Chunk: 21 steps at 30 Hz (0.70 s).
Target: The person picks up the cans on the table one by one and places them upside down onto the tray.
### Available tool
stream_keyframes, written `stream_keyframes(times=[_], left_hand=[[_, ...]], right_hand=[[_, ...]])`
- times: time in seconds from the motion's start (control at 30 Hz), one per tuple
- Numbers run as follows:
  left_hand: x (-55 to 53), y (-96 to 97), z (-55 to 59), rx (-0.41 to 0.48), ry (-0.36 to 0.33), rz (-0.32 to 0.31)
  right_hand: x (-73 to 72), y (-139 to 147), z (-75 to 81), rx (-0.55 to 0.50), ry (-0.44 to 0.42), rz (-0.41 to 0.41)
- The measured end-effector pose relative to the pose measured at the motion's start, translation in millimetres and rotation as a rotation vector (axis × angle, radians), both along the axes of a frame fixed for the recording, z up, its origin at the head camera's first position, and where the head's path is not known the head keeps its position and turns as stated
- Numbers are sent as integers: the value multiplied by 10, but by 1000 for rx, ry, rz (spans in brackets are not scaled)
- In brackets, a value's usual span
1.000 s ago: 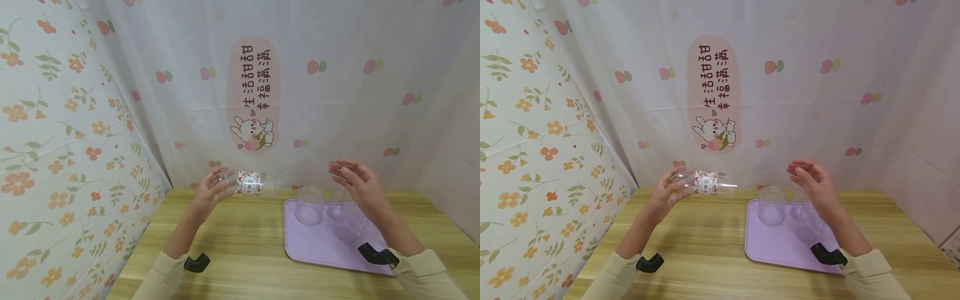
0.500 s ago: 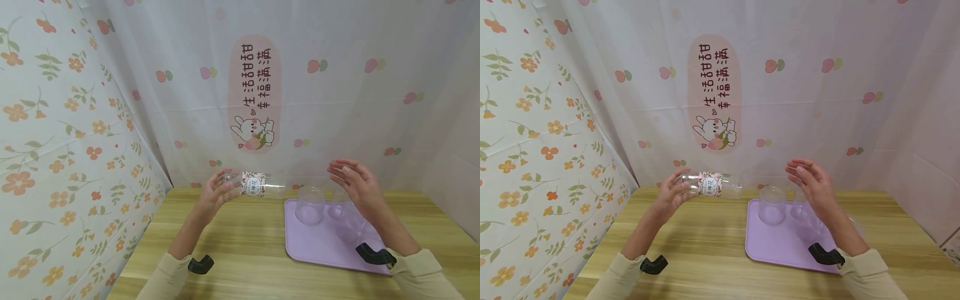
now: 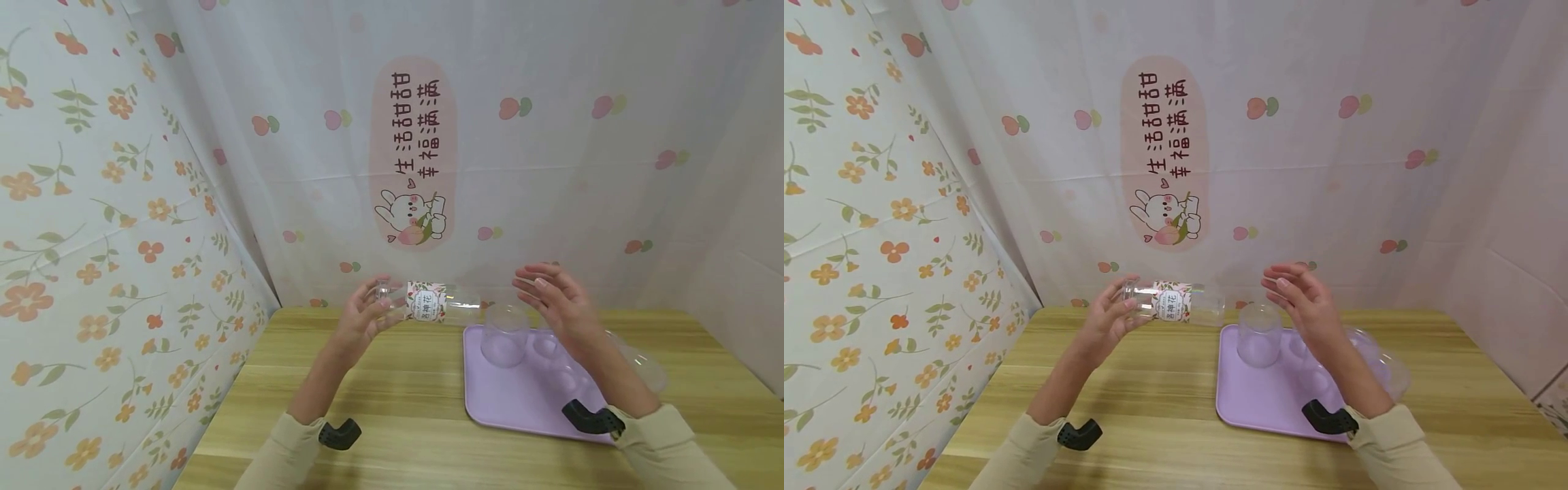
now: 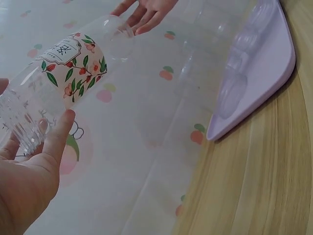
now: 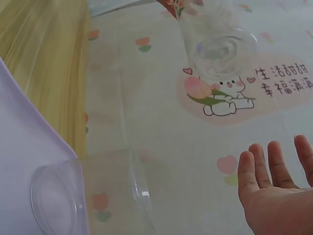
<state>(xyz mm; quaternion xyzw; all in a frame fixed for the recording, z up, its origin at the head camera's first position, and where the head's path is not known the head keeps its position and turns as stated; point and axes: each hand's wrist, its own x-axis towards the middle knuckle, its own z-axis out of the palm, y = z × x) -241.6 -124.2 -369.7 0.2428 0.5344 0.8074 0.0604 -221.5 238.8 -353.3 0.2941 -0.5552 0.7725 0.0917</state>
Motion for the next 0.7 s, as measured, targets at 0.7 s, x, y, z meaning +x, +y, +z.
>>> stream_keyframes(times=[0.7], left_hand=[[0, 199, 6, 72, -19, -30]], right_hand=[[-2, -116, -33, 15, -5, 39]])
